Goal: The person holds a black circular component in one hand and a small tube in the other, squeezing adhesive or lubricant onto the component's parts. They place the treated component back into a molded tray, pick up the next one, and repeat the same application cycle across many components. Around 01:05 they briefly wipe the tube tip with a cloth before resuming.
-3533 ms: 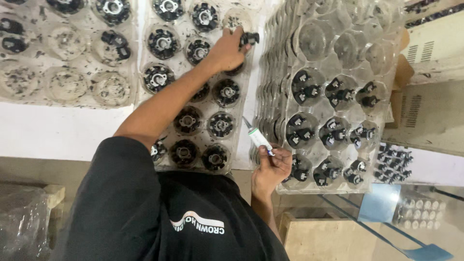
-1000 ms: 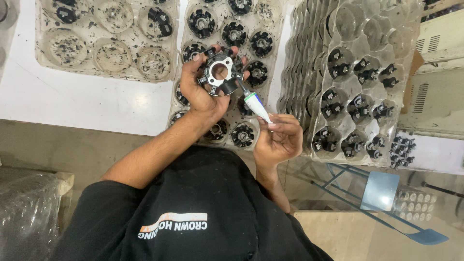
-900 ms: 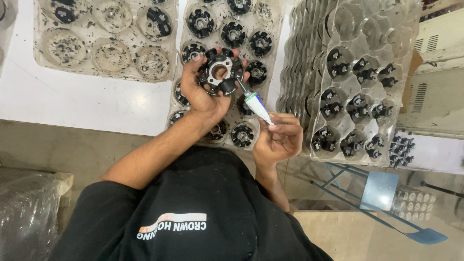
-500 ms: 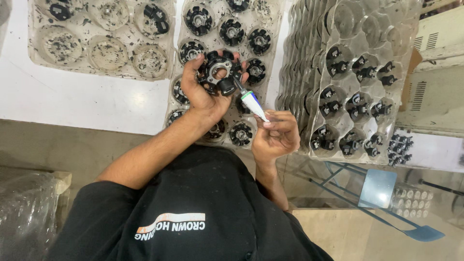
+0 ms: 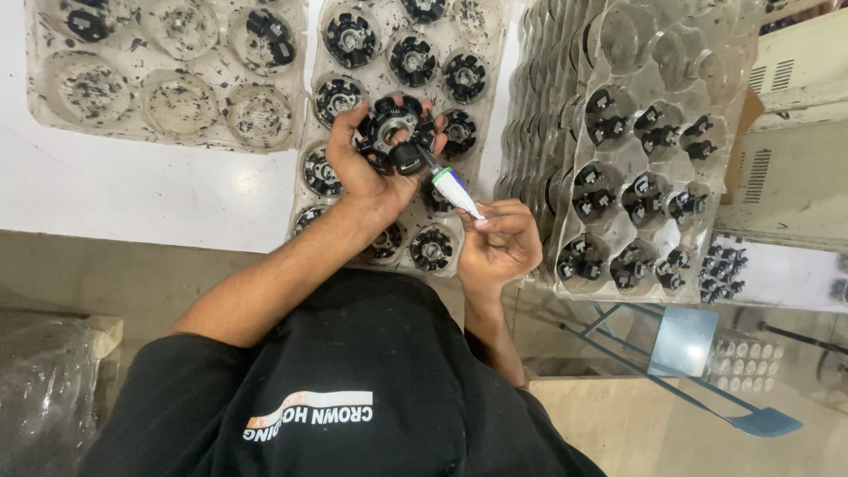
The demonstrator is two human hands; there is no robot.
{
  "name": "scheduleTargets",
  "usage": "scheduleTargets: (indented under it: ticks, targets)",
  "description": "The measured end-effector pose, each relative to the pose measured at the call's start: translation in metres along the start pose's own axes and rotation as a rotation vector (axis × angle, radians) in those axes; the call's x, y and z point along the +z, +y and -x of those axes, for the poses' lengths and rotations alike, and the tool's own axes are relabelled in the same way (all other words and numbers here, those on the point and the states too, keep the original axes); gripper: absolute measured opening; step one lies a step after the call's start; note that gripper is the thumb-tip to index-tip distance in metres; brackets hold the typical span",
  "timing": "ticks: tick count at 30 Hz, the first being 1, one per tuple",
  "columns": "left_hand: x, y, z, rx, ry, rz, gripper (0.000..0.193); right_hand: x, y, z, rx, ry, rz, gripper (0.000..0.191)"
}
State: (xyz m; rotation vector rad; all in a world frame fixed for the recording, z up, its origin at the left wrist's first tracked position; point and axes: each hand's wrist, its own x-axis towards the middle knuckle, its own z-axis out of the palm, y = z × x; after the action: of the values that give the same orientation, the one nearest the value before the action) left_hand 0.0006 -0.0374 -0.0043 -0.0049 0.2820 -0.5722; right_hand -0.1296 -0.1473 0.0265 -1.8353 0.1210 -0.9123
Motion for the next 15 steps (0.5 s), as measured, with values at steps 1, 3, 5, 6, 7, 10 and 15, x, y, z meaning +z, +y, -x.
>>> scheduleTargets:
  ticks: [1, 3, 5, 6, 7, 10, 15]
  targets:
    - [0.000, -0.002, -0.002, -0.008, 0.031, 0.010, 0.042, -0.002, 0.002, 0.000, 0.013, 0.001, -0.007, 0.036]
    - [-0.001, -0.005, -0.007, -0.027, 0.094, 0.029, 0.042, -0.007, 0.009, -0.002, 0.073, -0.004, -0.056, 0.035]
    - [-0.004, -0.009, -0.017, -0.047, 0.133, 0.058, 0.043, -0.013, 0.016, -0.004, 0.141, 0.015, -0.083, 0.034]
    - [-0.006, -0.009, -0.024, -0.058, 0.153, 0.071, 0.044, -0.016, 0.020, -0.004, 0.179, 0.036, -0.085, 0.034]
    - [-0.009, -0.010, -0.036, -0.005, 0.111, 0.024, 0.045, -0.020, 0.025, -0.005, 0.213, 0.058, -0.089, 0.034]
    - [-0.019, -0.009, -0.088, 0.165, 0.070, -0.203, 0.047, -0.042, 0.029, -0.003, 0.243, 0.135, -0.086, 0.035]
    - [-0.036, -0.016, -0.190, 0.203, 0.423, -0.455, 0.040, -0.076, 0.030, 0.012, 0.308, 0.176, -0.120, 0.034]
